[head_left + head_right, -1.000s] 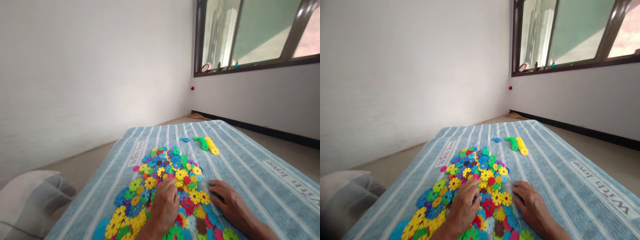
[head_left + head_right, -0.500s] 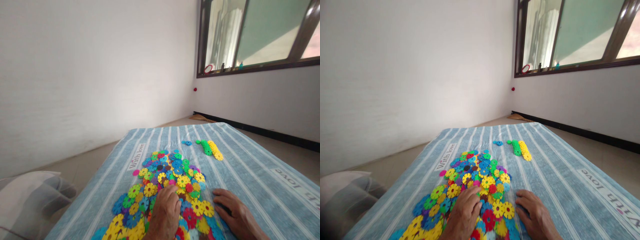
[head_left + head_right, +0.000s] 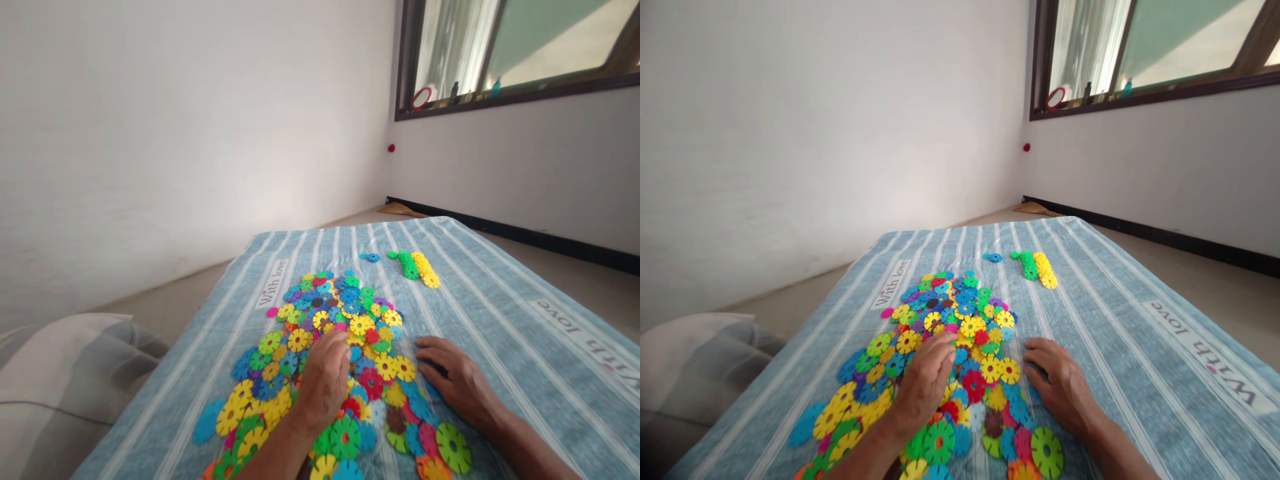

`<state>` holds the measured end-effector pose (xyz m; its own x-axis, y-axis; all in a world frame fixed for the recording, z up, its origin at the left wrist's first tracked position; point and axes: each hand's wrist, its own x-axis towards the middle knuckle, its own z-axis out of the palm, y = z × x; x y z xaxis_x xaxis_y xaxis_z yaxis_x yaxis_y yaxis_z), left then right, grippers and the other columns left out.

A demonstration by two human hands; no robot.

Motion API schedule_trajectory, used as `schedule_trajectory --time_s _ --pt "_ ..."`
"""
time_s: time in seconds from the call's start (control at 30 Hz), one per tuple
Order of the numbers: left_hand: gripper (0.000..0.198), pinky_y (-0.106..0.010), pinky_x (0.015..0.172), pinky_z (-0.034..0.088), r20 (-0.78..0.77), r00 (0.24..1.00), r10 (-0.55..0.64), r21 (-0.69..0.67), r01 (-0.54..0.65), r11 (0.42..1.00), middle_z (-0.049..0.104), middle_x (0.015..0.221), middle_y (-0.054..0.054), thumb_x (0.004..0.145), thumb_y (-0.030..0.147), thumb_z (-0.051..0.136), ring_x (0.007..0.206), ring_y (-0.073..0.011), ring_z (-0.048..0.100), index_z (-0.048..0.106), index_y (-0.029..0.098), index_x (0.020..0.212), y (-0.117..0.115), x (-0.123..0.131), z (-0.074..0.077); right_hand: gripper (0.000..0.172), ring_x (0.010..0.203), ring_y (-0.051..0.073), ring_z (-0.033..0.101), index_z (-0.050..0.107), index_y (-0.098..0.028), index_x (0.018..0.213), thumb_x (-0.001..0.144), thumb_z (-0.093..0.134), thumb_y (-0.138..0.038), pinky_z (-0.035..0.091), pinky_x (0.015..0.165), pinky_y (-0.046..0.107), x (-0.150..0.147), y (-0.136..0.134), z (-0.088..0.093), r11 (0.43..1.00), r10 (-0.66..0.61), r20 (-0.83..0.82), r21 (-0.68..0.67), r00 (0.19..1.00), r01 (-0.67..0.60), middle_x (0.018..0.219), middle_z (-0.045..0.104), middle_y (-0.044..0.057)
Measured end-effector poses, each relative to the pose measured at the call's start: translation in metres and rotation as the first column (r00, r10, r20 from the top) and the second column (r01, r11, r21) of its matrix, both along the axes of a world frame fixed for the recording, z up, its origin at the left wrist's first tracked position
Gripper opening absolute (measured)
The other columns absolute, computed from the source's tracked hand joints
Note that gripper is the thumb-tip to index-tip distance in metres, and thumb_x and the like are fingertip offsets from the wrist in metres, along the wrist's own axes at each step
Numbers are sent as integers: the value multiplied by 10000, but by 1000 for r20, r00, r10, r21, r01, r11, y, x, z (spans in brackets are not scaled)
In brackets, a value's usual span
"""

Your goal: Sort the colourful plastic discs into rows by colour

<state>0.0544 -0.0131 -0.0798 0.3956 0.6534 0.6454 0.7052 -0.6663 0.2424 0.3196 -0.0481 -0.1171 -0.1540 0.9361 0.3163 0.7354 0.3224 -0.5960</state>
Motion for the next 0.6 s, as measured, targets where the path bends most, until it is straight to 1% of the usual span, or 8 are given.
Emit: schedule_trajectory --time_s 0.13,0.23,0.33,0.4,0.47,0.53,0.6 --pt "177 -394 864 551 21 1000 -10 -17 10 1000 711 965 -106 874 116 458 975 -229 662 623 168 832 2 0 1 206 1084 246 593 704 -207 935 886 516 -276 470 953 432 0 0 2 1000 15 -9 23 1000 -15 1150 654 96" --pt "169 -388 860 549 23 1000 -20 5 20 1000 709 945 -105 873 112 462 961 -225 662 613 166 817 2 1 4 192 1060 242 603 694 -202 931 886 521 -270 481 938 429 -1 0 3 998 9 -25 70 1000 -7 1116 664 97" --pt "147 -412 861 538 20 999 -35 47 34 998 704 954 -108 870 114 473 968 -236 655 602 166 821 -2 4 10 170 1000 231 620 673 -195 931 890 524 -266 508 888 409 -4 -2 7 989 -7 -41 149 999 13 1040 679 93" --pt "143 -419 875 527 29 998 -59 44 58 997 700 965 -106 872 113 476 987 -237 646 596 168 818 -8 9 15 155 951 223 628 653 -192 943 896 522 -260 523 842 394 -6 -3 11 974 -7 -36 226 999 15 986 683 90" --pt "152 -401 893 518 51 994 -95 -6 95 995 698 971 -100 878 107 471 1005 -224 638 594 172 817 -16 15 19 144 919 218 631 631 -192 972 902 523 -254 529 812 386 -10 -6 16 951 14 -17 309 1000 -8 956 682 89" --pt "162 -375 906 516 83 989 -125 -86 132 988 697 981 -95 883 104 467 1017 -209 635 600 174 823 -25 22 22 153 924 215 631 607 -195 1023 903 536 -256 530 814 382 -15 -10 22 925 65 11 375 998 -64 964 681 90" --pt "167 -348 908 517 121 981 -151 -166 170 971 697 982 -91 883 105 470 1011 -194 636 611 174 827 -33 29 25 219 954 219 629 577 -198 1092 893 568 -288 528 830 383 -22 -16 28 901 129 45 411 991 -136 998 678 92"
